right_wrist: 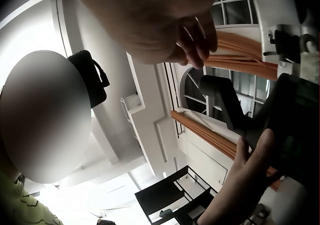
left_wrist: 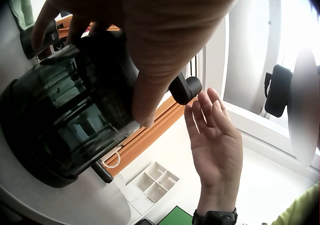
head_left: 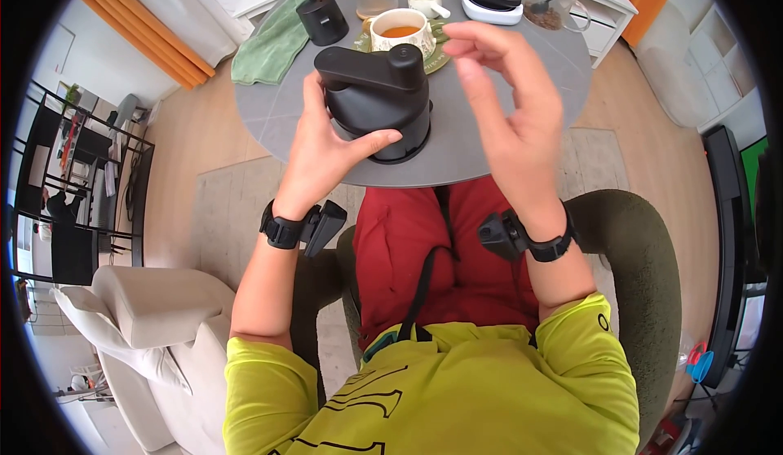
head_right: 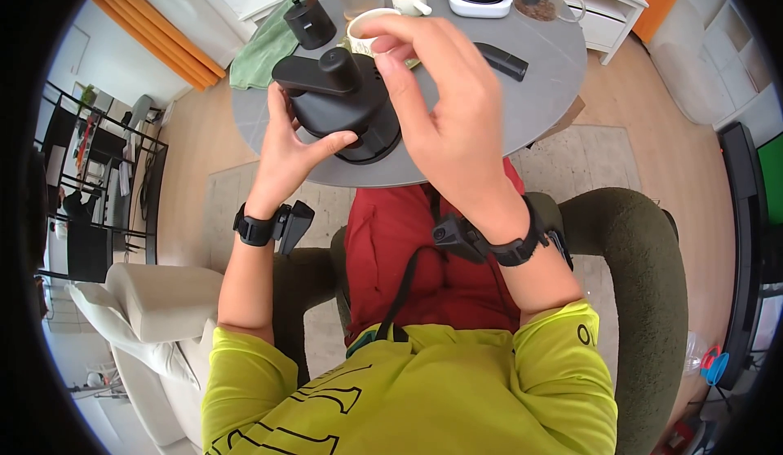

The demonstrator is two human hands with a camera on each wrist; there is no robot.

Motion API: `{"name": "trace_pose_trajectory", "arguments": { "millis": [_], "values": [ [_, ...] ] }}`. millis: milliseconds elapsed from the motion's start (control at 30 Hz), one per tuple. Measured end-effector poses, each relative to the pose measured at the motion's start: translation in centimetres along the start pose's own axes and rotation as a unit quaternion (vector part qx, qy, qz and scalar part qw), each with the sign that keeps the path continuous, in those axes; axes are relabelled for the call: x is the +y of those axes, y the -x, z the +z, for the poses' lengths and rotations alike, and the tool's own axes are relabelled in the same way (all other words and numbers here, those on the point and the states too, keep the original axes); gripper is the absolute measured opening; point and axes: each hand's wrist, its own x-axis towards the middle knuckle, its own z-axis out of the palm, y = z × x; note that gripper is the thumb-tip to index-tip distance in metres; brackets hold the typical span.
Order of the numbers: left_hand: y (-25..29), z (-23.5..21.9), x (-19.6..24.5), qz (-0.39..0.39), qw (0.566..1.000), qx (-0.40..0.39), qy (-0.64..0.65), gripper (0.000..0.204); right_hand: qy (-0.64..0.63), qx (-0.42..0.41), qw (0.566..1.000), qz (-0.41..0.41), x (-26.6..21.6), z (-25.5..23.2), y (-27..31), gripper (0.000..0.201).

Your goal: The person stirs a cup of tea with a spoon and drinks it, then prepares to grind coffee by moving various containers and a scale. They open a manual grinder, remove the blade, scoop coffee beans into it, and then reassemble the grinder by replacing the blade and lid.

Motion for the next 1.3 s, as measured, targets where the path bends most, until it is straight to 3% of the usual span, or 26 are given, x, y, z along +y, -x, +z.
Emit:
{"name": "trace_pose_trajectory", "arguments": {
  "millis": [100,133,167,267,500,567,600,800,1000,1300],
  "values": [
    [0.0,0.0,0.2,-0.009,1.000,-0.003,0.001,0.083,0.020,-0.010,0.999,0.041,2.4,1.6,1.4,0.044],
    [0.1,-0.1,0.2,-0.010,1.000,-0.002,-0.001,0.083,0.043,-0.060,0.994,0.078,3.3,1.9,2.2,0.071],
    [0.1,-0.1,0.1,-0.009,1.000,-0.001,-0.003,0.083,0.041,-0.059,0.994,0.077,3.9,2.2,3.1,0.071],
    [0.1,-0.2,0.1,-0.010,1.000,-0.004,-0.020,0.083,0.020,-0.171,0.973,0.154,5.4,3.5,4.6,0.114],
    [-0.1,-1.1,0.2,-0.009,0.999,-0.031,0.005,0.075,-0.028,-0.165,0.970,0.174,6.6,4.4,4.0,0.113],
    [-0.4,-1.5,0.6,-0.055,0.994,-0.045,0.087,0.065,-0.041,-0.159,0.973,0.164,6.9,4.5,4.1,0.111],
    [-0.5,-1.6,0.6,-0.073,0.992,-0.044,0.098,0.056,-0.049,-0.156,0.975,0.152,7.1,4.5,4.1,0.110],
    [-1.0,-1.7,1.4,-0.114,0.988,-0.020,0.107,0.045,-0.051,-0.145,0.978,0.144,7.5,4.5,4.3,0.109],
    [-1.2,-1.9,1.8,-0.112,0.985,-0.001,0.128,0.031,-0.082,-0.138,0.976,0.148,7.4,4.6,4.1,0.107],
    [-1.5,-1.6,2.8,-0.102,0.986,0.036,0.128,0.030,-0.055,-0.149,0.976,0.146,7.7,4.6,4.2,0.109]
  ]
}}
